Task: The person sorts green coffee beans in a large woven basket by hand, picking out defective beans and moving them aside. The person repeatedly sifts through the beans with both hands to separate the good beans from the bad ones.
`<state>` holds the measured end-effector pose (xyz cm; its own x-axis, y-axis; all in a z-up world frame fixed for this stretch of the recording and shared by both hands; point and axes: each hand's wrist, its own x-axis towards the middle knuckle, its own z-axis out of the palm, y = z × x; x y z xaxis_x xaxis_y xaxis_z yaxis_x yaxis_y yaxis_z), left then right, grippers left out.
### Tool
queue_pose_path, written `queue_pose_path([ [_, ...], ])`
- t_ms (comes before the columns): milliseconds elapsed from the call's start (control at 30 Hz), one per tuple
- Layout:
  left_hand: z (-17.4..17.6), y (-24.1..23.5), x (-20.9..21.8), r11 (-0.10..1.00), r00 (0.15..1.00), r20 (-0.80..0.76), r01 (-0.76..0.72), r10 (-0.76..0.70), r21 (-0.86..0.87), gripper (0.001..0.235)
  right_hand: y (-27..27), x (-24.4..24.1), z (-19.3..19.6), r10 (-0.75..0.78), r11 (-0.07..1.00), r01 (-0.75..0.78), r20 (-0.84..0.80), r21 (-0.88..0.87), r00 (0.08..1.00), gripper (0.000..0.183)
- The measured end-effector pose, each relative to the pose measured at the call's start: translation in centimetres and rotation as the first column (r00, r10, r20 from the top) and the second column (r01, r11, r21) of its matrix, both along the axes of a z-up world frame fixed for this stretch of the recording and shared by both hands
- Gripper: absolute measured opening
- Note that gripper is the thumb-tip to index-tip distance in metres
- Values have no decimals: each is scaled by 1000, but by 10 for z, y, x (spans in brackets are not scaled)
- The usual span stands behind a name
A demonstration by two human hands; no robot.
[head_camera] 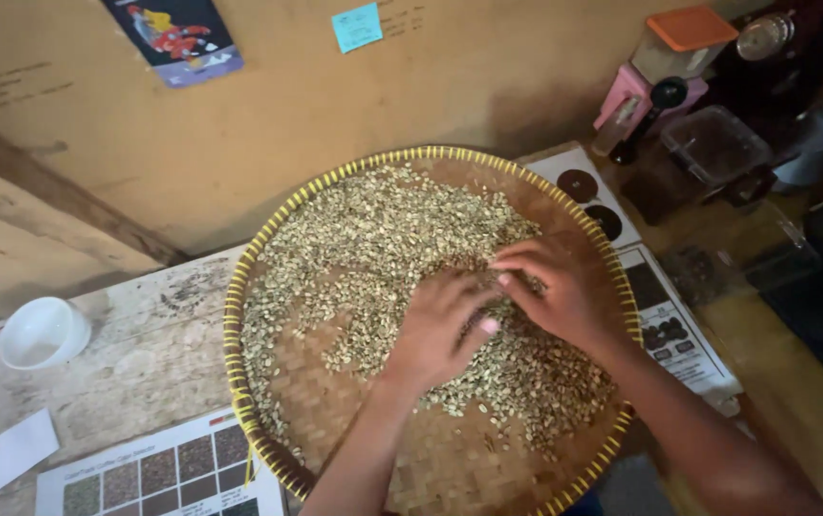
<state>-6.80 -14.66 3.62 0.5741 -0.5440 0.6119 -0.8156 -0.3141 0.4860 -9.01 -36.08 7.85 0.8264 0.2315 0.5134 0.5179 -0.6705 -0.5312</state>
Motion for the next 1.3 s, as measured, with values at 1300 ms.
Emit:
queue_pose_path([
  [1300, -20, 28, 19, 920, 978, 141, -194, 154, 340, 30, 26, -73, -60, 138, 872, -205, -180, -444, 974, 12],
])
